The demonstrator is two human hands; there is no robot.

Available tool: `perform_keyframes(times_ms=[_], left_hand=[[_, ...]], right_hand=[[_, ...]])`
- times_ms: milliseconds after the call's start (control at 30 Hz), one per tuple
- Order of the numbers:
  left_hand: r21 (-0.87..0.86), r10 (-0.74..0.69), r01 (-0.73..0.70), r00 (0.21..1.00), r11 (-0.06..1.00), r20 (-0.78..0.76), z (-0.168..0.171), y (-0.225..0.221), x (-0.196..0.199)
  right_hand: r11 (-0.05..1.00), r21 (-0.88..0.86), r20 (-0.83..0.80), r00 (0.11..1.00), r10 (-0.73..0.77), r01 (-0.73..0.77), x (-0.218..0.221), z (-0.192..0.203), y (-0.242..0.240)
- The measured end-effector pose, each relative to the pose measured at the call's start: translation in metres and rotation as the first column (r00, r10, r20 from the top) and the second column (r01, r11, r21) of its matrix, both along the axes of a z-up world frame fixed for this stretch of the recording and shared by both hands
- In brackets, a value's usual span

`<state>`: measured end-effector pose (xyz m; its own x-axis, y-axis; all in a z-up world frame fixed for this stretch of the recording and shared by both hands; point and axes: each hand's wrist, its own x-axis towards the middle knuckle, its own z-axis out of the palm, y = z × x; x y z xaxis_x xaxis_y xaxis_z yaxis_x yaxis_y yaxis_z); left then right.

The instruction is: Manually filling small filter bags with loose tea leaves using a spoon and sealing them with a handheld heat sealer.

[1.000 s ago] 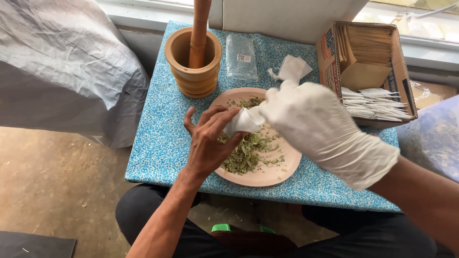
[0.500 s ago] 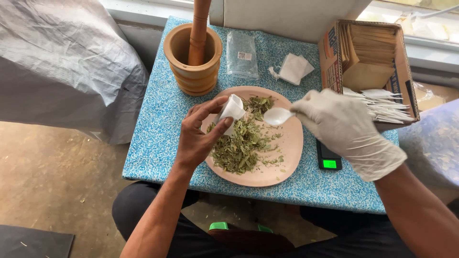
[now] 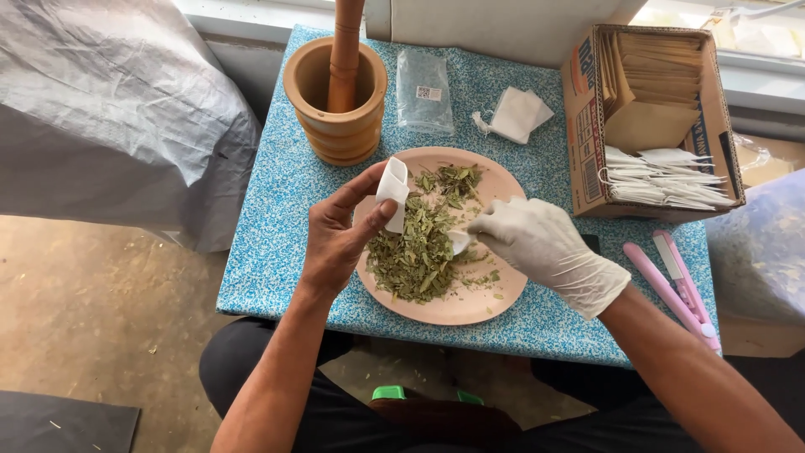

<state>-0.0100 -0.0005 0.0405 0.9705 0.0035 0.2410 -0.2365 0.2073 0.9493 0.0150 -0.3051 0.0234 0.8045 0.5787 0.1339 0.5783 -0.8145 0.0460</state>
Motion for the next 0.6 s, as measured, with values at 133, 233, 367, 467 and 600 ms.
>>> perform_keyframes(times_ms=[133, 233, 367, 467, 600], left_hand=[[-0.013, -0.007, 0.007, 1.0, 1.0, -0.017, 0.002, 0.003, -0.002], [-0.045, -0.012, 0.011, 0.999, 0.999, -0.036, 0.0, 0.005, -0.001], [0.077, -0.017, 0.015, 0.999, 0.997, 0.027, -0.003, 0.006, -0.002], [0.152, -0.041, 0.032, 0.998, 0.988, 0.057, -0.003, 0.002, -0.002], [0.279, -0.072, 0.041, 0.992, 0.959, 0.104, -0.005, 0.001, -0.002]], right_hand=[[0.997, 0.08, -0.156, 0.988, -0.001, 0.014, -0.005, 0.012, 0.007], [0.993, 0.094, -0.277, 0.96, -0.038, 0.067, 0.001, 0.018, 0.001], [0.997, 0.055, -0.146, 0.988, -0.041, 0.05, 0.003, 0.026, -0.016], [0.995, 0.079, -0.153, 0.987, -0.048, 0.06, 0.001, 0.033, -0.024], [0.993, 0.079, -0.175, 0.982, -0.07, 0.085, 0.001, 0.04, -0.033]])
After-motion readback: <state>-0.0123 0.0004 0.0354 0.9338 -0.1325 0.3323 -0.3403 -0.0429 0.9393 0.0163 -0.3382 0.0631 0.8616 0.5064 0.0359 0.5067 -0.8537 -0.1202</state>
